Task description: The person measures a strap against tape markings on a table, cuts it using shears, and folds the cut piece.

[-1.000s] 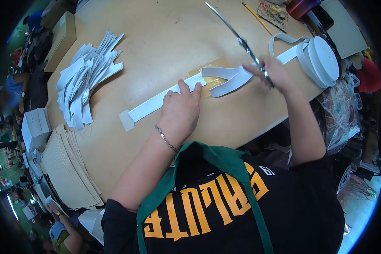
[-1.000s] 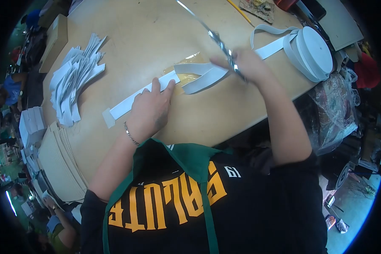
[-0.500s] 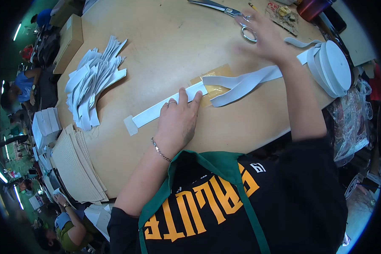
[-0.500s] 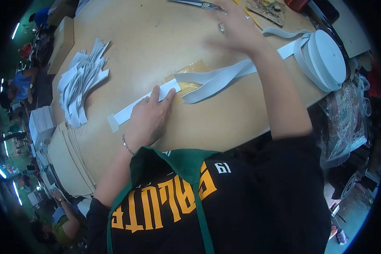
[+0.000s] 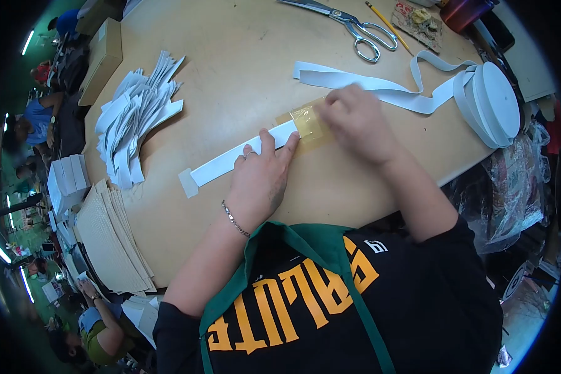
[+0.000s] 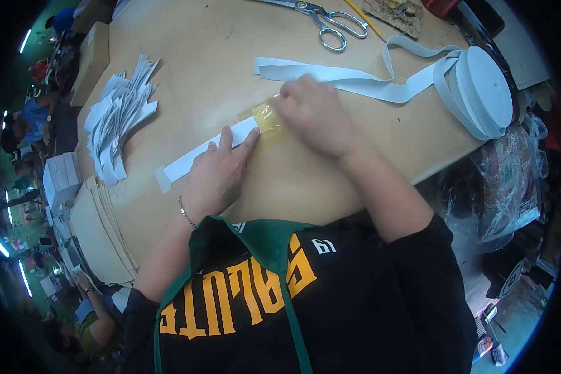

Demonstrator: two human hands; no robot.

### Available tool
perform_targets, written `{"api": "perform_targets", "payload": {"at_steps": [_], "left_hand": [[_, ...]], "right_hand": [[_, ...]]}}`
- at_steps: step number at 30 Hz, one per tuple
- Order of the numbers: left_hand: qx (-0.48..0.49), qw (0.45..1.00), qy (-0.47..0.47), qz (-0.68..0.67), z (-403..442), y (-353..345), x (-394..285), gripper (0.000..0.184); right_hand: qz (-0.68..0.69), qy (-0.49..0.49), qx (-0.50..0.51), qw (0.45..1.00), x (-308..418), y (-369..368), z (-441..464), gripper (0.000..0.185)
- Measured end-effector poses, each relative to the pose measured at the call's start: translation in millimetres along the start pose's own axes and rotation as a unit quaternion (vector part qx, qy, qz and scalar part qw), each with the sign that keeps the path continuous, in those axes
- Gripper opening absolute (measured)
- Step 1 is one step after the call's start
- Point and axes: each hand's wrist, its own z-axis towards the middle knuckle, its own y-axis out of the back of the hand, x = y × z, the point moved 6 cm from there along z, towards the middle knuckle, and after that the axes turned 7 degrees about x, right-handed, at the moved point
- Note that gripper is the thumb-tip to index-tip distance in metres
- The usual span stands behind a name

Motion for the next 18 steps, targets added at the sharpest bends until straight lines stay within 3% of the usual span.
{"api": "perform_targets", "payload": {"at_steps": [1, 6, 9, 18], "left_hand": [[0.01, 1.0, 0.002, -0.005, 0, 0, 0, 0.072], [0.035, 0.999, 0.006, -0.018, 1, 2, -1, 0.075], [0.001, 1.0, 0.002, -0.004, -2, 0, -2, 0.075], [-0.15, 0.97, 0.032, -0.187, -11, -14, 17, 0.066]], "right_hand": [[0.015, 0.029, 0.032, 0.999, 11, -8, -6, 0.024], [0.092, -0.041, 0.081, 0.992, 16, -21, -2, 0.023], [0.134, -0.063, 0.095, 0.984, 17, -26, 15, 0.026], [0.126, -0.072, 0.199, 0.969, 27, -34, 39, 0.028]]}}
